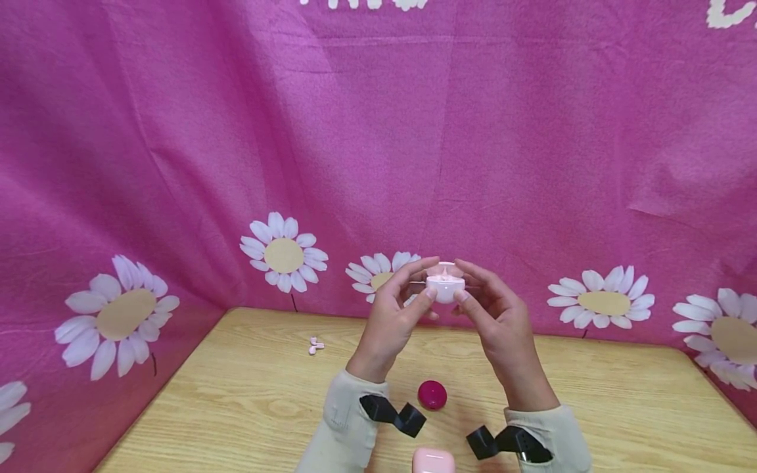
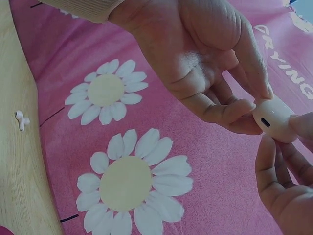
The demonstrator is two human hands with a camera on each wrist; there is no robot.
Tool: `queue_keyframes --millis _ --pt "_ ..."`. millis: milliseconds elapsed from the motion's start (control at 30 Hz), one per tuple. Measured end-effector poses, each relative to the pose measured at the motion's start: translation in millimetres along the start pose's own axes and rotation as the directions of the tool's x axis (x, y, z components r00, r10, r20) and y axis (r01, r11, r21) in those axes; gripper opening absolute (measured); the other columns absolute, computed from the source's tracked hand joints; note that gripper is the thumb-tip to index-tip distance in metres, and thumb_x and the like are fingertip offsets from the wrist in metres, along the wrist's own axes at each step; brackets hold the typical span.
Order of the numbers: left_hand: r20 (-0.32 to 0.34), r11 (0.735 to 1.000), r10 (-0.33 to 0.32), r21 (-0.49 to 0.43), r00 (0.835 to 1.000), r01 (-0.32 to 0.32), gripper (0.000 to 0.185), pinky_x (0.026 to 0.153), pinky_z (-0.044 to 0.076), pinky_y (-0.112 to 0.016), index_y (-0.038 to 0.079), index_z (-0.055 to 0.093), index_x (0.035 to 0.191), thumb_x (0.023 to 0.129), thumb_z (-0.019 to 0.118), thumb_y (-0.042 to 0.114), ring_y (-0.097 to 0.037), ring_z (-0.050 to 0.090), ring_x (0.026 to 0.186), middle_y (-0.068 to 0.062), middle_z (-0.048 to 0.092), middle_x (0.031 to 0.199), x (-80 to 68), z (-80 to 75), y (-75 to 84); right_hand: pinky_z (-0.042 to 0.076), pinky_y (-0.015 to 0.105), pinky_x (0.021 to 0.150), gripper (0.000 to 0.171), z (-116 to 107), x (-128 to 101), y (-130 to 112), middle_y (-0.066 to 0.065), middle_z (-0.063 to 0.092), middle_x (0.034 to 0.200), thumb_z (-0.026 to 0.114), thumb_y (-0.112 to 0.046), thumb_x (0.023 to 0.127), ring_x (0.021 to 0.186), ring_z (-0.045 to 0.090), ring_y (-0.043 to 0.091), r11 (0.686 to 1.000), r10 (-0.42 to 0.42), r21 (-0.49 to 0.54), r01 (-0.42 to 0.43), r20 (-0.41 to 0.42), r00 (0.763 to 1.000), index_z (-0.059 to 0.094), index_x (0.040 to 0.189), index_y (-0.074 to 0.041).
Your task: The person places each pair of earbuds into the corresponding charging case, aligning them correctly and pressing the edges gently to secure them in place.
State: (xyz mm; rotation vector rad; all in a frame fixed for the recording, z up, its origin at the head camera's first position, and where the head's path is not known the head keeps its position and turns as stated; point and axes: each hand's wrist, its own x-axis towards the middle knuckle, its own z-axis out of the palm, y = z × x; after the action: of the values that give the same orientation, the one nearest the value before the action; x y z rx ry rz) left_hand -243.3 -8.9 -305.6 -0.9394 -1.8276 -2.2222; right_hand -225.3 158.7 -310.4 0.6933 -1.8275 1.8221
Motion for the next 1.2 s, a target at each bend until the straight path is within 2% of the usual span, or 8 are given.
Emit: queue_keyframes --millis 333,733,933,1000,1200 --pt "-0.013 1.000 0.004 -0.013 1.000 -0.004 0.042 0.074 0.057 -0.038 0.012 0.053 0.136 0.095 0.058 0.004 -0.020 0.056 0.104 -0.010 0.051 0.118 1.2 0.6 -1.1 0.055 0.027 0.073 0.042 0.0 0.3 -0.3 0.009 0.061 0.113 0.060 -0.002 0.093 0.091 0.062 0.016 1.000 -0.001 -0.003 0.001 -0.003 1.000 0.054 0.135 -0.004" --pt "-0.011 1.000 0.002 -0.015 1.000 -0.002 0.041 0.074 0.057 -0.038 0.014 0.054 0.135 0.095 0.057 0.004 -0.020 0.056 0.104 -0.010 0.051 0.119 0.5 0.5 -1.2 0.055 0.027 0.072 0.045 1.4 0.3 -2.5 0.009 0.063 0.111 0.061 -0.001 0.093 0.090 0.062 0.017 1.000 0.011 0.003 -0.011 -0.020 1.000 0.052 0.136 -0.005" --pt "-0.006 1.000 0.006 -0.009 1.000 -0.007 0.041 0.078 0.053 -0.056 0.013 0.054 0.136 0.096 0.057 0.004 -0.020 0.056 0.104 -0.011 0.051 0.119 0.8 0.1 -2.1 0.056 0.028 0.072 0.048 1.4 0.6 -4.7 0.008 0.065 0.105 0.063 -0.001 0.091 0.083 0.063 0.017 0.995 0.097 0.037 -0.095 -0.054 0.994 0.048 0.137 -0.001" --pt "-0.008 1.000 0.007 -0.008 1.000 -0.007 0.041 0.078 0.053 -0.056 0.013 0.054 0.136 0.096 0.057 0.004 -0.020 0.056 0.104 -0.010 0.051 0.119 0.8 0.0 -2.1 0.056 0.027 0.072 0.046 0.8 0.5 -5.1 0.006 0.065 0.104 0.063 -0.003 0.092 0.083 0.064 0.015 0.990 0.139 0.033 -0.138 -0.056 0.989 0.049 0.135 0.002" --pt "-0.019 1.000 0.004 -0.007 1.000 -0.005 0.041 0.073 0.056 -0.035 0.016 0.056 0.134 0.095 0.058 0.004 -0.020 0.057 0.104 -0.010 0.052 0.118 0.5 0.7 -2.2 0.056 0.026 0.074 0.038 1.1 -0.7 -4.0 0.003 0.065 0.097 0.067 -0.013 0.091 0.084 0.063 0.013 0.970 0.232 -0.059 -0.234 -0.042 0.972 0.058 0.123 0.005"
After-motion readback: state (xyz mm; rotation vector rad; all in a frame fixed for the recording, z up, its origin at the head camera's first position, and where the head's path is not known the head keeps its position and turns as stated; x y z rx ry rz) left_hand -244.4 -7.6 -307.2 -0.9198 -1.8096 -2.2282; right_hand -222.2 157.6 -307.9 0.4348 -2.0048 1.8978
